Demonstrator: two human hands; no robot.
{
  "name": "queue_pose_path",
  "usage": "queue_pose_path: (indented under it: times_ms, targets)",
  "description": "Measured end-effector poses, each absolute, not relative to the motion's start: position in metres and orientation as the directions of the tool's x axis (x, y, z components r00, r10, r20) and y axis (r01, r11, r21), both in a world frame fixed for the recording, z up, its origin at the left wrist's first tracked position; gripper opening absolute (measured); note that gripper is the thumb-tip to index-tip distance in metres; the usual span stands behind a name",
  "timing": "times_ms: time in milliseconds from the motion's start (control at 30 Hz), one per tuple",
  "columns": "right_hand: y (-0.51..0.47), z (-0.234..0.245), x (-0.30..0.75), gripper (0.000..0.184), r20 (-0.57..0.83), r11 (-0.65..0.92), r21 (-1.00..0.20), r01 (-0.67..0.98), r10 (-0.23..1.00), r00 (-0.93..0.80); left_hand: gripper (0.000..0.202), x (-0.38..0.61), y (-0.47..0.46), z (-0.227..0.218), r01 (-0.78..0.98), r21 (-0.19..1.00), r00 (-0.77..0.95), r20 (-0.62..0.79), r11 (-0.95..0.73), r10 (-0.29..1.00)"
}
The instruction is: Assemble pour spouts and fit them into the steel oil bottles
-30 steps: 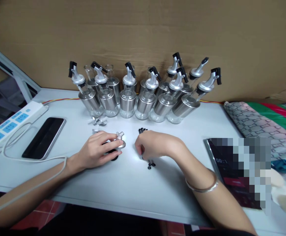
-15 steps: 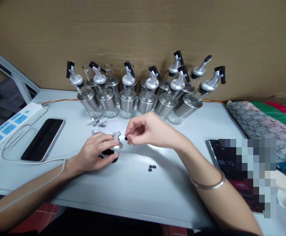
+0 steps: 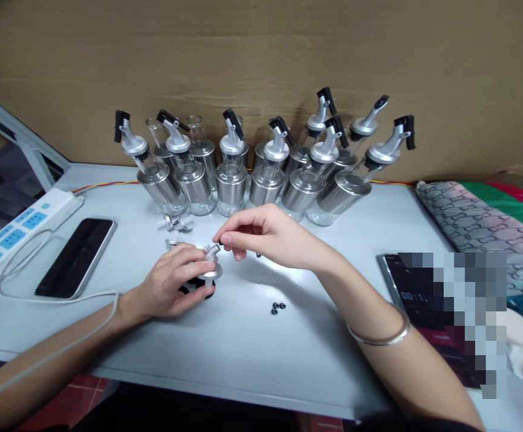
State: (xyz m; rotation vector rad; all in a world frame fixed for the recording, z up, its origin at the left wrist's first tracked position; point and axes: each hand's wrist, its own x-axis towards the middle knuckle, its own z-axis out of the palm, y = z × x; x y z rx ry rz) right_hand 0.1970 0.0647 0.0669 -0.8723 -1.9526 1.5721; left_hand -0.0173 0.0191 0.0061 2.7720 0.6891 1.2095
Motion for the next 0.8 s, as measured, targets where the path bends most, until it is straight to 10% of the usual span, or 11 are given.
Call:
queue_pose_path:
  times_ms: [600, 800]
  targets:
    - [0.066, 0.062, 0.192, 0.012, -0.057, -0.041, -0.998, 0.039, 0.722, -0.689, 0.022, -0.019, 0.02, 0.004, 0.33, 0.231, 0.61, 0.688, -0.915, 0.393]
    - [0.069, 0.053, 0.195, 0.035, -0.117, -0.076, -0.993, 0.089, 0.558, -0.822, 0.026, -0.019, 0.021, 0.003, 0.316, 0.252, 0.603, 0.691, -0.915, 0.399]
